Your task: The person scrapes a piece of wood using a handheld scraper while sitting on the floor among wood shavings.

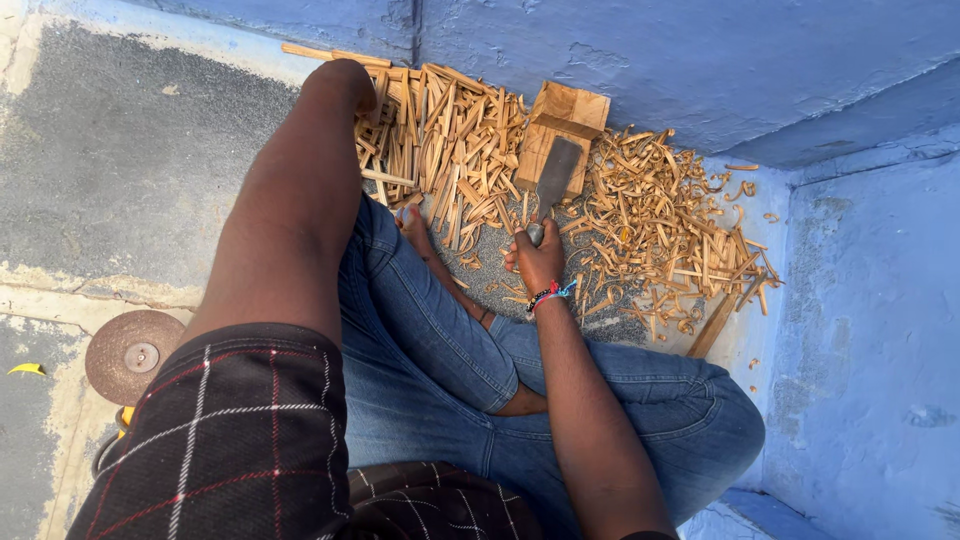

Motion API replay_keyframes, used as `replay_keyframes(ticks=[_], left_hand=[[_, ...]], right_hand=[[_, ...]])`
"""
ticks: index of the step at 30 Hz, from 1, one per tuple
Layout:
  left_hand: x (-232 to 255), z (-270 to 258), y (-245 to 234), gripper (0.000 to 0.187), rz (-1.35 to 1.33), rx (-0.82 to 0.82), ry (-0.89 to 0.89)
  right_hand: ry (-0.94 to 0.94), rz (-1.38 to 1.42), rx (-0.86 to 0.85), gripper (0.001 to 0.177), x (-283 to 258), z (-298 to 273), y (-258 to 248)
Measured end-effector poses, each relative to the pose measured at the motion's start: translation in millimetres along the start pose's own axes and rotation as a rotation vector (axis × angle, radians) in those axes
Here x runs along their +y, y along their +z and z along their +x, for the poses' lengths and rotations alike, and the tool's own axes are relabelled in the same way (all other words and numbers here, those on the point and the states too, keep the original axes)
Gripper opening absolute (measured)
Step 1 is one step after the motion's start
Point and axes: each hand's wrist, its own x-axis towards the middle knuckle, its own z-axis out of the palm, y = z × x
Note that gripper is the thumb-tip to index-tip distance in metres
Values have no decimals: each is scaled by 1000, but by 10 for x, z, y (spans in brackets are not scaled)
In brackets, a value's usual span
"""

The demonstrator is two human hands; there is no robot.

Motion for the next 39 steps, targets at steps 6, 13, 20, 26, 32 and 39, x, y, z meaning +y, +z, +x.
replay_keyframes(ticks=[6,13,20,26,32,39], left_hand=[[28,-204,-53,37,-56,102,-10],[287,-674,-57,39,81,52,40],[492,-844,41,41,60,102,-12],[532,-809,52,40,76,136,-50],[521,-678,84,42,23,124,-119],[342,-563,40,41,114,69,4]], right_hand=[[8,-32,1,25,-11,-9,4],[4,-35,-8,24,-7,-1,1],[16,-22,-7,26,-3,-12,-10],[7,21,-15,30,3,-2,-8],[17,22,-16,34,14,26,1],[12,-7,-7,36,28,21,-18]])
